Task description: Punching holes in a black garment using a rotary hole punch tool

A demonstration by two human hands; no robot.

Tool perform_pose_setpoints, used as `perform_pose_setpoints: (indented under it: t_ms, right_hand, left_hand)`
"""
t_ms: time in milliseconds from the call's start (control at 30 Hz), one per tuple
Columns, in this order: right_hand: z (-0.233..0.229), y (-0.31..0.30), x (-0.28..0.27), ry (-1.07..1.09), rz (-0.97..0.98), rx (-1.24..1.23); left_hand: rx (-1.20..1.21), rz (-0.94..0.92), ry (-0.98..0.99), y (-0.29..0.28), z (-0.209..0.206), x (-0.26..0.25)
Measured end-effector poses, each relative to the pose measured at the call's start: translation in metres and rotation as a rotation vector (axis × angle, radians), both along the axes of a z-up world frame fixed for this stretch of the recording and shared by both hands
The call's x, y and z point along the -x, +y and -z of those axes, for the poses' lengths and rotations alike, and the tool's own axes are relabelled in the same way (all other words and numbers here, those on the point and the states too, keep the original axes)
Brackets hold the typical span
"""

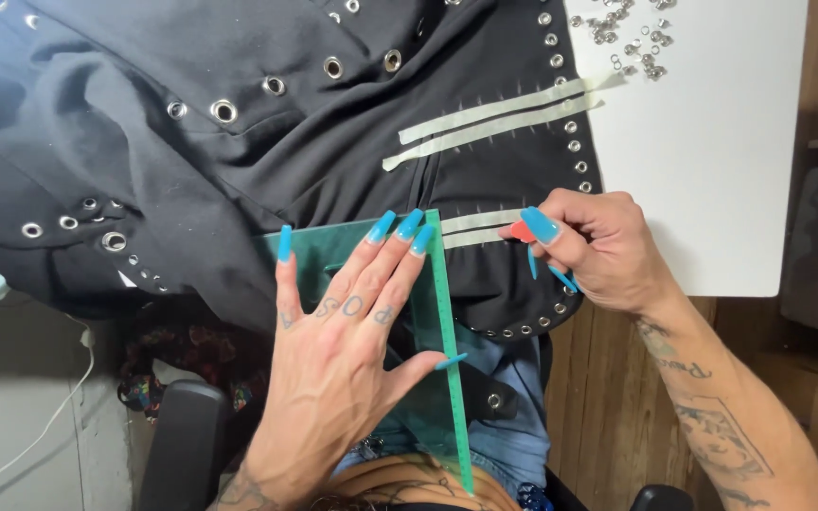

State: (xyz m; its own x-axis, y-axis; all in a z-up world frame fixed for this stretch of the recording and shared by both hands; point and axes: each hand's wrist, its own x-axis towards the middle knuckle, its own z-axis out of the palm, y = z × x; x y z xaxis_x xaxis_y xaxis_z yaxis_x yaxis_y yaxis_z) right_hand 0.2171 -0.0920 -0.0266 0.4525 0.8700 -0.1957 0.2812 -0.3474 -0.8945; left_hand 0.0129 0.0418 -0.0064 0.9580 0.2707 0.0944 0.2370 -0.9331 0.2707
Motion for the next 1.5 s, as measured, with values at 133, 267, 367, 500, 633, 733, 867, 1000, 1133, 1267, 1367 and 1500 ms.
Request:
perform_pose_setpoints:
  t_ms: [133, 267, 367, 500, 633, 733, 867, 1000, 1133, 1267, 1367, 1500]
  right_hand:
    - [0.002, -0.001, -0.003, -0.005, -0.021, -0.03]
    - [0.002, 0.0, -0.004, 0.035, -0.026, -0.055]
    - [0.001, 0.001, -0.005, 0.064, -0.03, -0.07]
    - [0.003, -0.001, -0.008, 0.078, -0.03, -0.076]
    - [0.005, 0.0, -0.01, 0.085, -0.04, -0.105]
    - [0.006, -0.003, -0.01, 0.138, -0.028, -0.1]
    - [0.005, -0.003, -0.008, 0.088, -0.015, -0.031]
    - [0.004, -0.002, -0.005, 0.07, -0.007, -0.02]
    - [0.003, -0.001, -0.002, 0.057, -0.021, -0.004]
    - [0.007, -0.004, -0.005, 0.004, -0.066, -0.043]
    - [0.007, -0.007, -0.008, -0.046, -0.094, -0.049]
    - [0.004, -0.004, -0.01, -0.08, -0.126, -0.066]
  left_hand:
    - [-0.047, -0.027, 0.025, 0.001, -0.001, 0.002]
    - [-0.028, 0.005, 0.012, 0.004, 0.0, 0.001]
    - [-0.032, 0.01, 0.011, 0.003, 0.0, 0.001]
    - [-0.032, 0.0, 0.041, 0.002, -0.001, 0.0]
    - [-0.045, -0.012, 0.055, 0.001, 0.0, -0.001]
    - [-0.055, -0.02, 0.065, -0.001, -0.001, 0.0]
    - [-0.057, -0.038, 0.035, -0.004, -0.001, -0.001]
    - [-0.123, -0.057, 0.021, -0.009, -0.002, -0.003]
    - [-0.138, -0.12, 0.027, -0.016, -0.001, -0.002]
    - [-0.118, -0.13, 0.008, -0.015, -0.001, 0.0]
    - [-0.105, -0.107, -0.003, -0.012, -0.002, 0.002]
    - [-0.125, -0.094, -0.016, -0.011, -0.002, 0.003]
